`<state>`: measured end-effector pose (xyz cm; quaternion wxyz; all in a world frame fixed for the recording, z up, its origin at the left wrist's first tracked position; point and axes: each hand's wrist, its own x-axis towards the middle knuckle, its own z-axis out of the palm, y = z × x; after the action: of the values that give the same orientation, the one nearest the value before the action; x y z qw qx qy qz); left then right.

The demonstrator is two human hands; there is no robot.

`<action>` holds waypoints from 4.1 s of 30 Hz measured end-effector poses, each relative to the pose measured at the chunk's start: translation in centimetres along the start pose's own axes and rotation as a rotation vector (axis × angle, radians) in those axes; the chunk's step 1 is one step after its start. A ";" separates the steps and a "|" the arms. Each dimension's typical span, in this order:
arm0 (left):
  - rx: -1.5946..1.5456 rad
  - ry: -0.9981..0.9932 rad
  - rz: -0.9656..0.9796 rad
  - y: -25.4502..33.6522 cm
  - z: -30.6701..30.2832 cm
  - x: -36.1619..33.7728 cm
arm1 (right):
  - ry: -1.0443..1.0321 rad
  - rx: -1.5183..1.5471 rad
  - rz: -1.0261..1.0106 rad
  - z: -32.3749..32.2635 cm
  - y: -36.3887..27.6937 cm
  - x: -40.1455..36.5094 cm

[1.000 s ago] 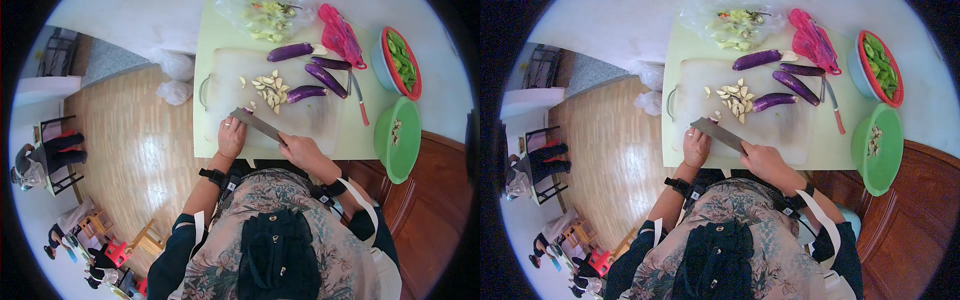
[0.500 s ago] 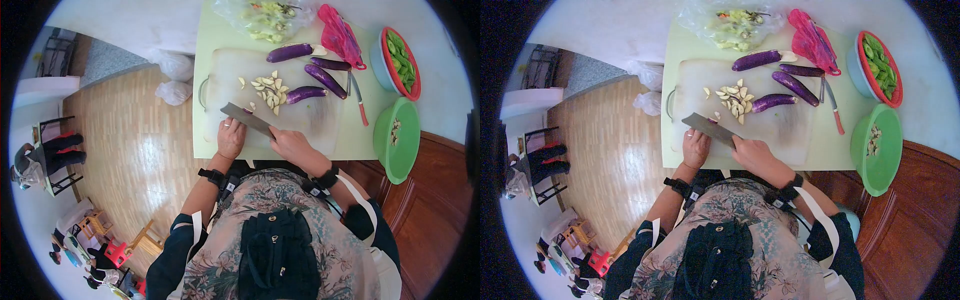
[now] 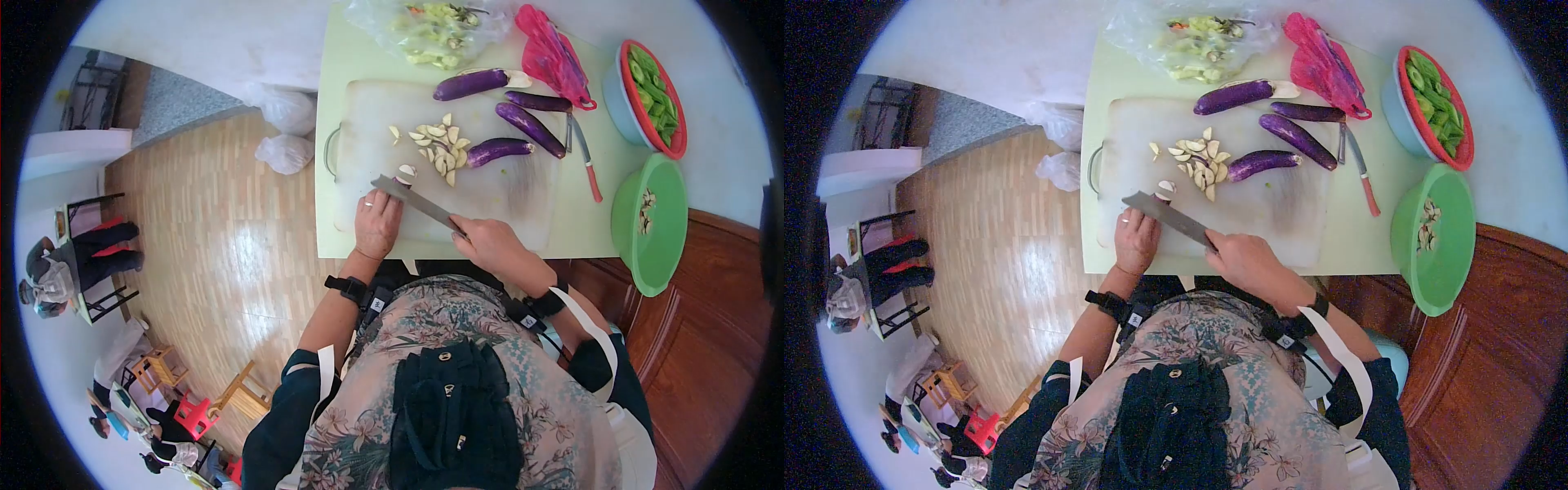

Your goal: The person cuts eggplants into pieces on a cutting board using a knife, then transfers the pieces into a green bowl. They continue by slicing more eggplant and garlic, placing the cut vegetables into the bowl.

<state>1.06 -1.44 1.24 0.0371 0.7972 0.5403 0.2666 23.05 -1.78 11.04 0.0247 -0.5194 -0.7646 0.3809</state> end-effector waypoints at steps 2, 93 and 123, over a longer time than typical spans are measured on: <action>-0.008 -0.008 0.002 -0.3 0.3 -0.4 | 0.017 -0.040 -0.054 0.0 0.1 -0.9; -0.195 0.140 -0.035 -0.4 0.0 -0.5 | 0.062 0.038 -0.033 3.1 -0.9 5.2; -0.169 0.140 -0.060 -0.6 0.2 -1.0 | -0.021 -0.030 -0.051 3.3 -2.0 5.9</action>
<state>0.38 -2.06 0.43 0.0746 0.7542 0.5407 0.3650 17.37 0.83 7.83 0.0186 -0.4962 -0.7833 0.3740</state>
